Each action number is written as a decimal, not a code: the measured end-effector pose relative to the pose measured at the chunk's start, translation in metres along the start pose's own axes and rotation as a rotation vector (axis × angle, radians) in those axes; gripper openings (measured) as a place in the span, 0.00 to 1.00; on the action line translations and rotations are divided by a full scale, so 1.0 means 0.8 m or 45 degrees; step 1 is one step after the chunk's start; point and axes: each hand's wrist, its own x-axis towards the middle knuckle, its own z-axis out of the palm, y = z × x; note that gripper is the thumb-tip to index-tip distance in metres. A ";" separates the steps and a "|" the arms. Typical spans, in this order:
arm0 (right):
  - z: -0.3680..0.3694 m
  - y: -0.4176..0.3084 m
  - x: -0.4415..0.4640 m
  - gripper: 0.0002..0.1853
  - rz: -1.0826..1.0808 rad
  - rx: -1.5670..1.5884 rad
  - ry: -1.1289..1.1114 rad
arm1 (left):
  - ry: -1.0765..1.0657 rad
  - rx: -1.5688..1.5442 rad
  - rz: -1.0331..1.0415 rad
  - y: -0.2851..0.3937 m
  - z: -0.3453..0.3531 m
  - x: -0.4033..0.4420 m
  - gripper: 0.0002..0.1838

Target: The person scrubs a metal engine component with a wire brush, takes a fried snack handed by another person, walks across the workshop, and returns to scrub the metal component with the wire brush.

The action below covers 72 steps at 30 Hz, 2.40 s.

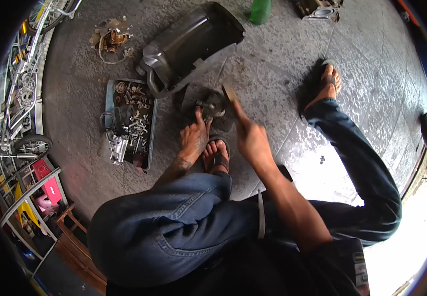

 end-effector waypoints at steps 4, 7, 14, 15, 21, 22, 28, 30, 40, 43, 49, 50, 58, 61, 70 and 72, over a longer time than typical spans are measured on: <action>0.023 -0.014 0.050 0.27 0.035 -0.083 0.027 | 0.000 0.006 -0.009 0.000 -0.004 0.003 0.34; 0.002 0.000 -0.007 0.28 -0.072 -0.102 -0.001 | 0.028 -0.027 0.003 0.000 -0.002 0.000 0.32; 0.021 -0.002 0.078 0.25 -0.091 -0.205 -0.070 | 0.049 -0.066 -0.014 0.002 -0.004 0.004 0.33; 0.012 -0.019 0.065 0.25 -0.076 -0.198 -0.096 | 0.021 -0.051 -0.023 0.001 -0.005 0.006 0.33; -0.003 -0.019 0.027 0.25 -0.155 -0.177 -0.103 | -0.017 -0.013 -0.005 0.003 -0.006 0.004 0.34; 0.003 -0.027 0.046 0.24 -0.075 -0.267 -0.198 | -0.044 -0.015 -0.033 0.004 -0.009 0.004 0.35; -0.004 -0.008 0.014 0.26 -0.223 -0.215 -0.026 | 0.053 -0.031 0.034 -0.003 0.001 0.001 0.33; -0.002 -0.004 0.005 0.25 -0.319 -0.139 0.075 | 0.055 -0.055 0.029 0.000 -0.007 0.006 0.33; -0.005 -0.001 -0.020 0.27 -0.232 -0.059 0.139 | 0.030 -0.059 0.032 0.000 -0.006 0.002 0.32; 0.006 -0.012 0.026 0.27 0.032 -0.148 0.017 | 0.033 -0.072 0.010 0.001 -0.004 0.004 0.33; -0.003 0.006 -0.020 0.28 -0.128 -0.217 0.037 | 0.043 -0.044 0.044 -0.002 -0.003 0.003 0.31; 0.001 0.013 -0.017 0.28 -0.115 -0.225 0.022 | 0.026 -0.054 0.035 -0.002 0.001 0.000 0.31; -0.043 -0.016 0.029 0.23 -0.052 -0.333 0.178 | 0.061 -0.066 0.018 -0.002 -0.003 0.007 0.32; -0.018 -0.005 -0.002 0.26 -0.221 -0.464 0.068 | -0.010 -0.096 -0.007 0.001 -0.003 -0.003 0.32; -0.034 -0.008 0.000 0.27 -0.280 -0.451 0.080 | 0.011 -0.137 0.010 -0.003 0.003 -0.008 0.32; 0.005 0.015 -0.002 0.27 -0.347 -0.453 0.080 | -0.010 -0.165 0.005 0.000 -0.004 0.001 0.32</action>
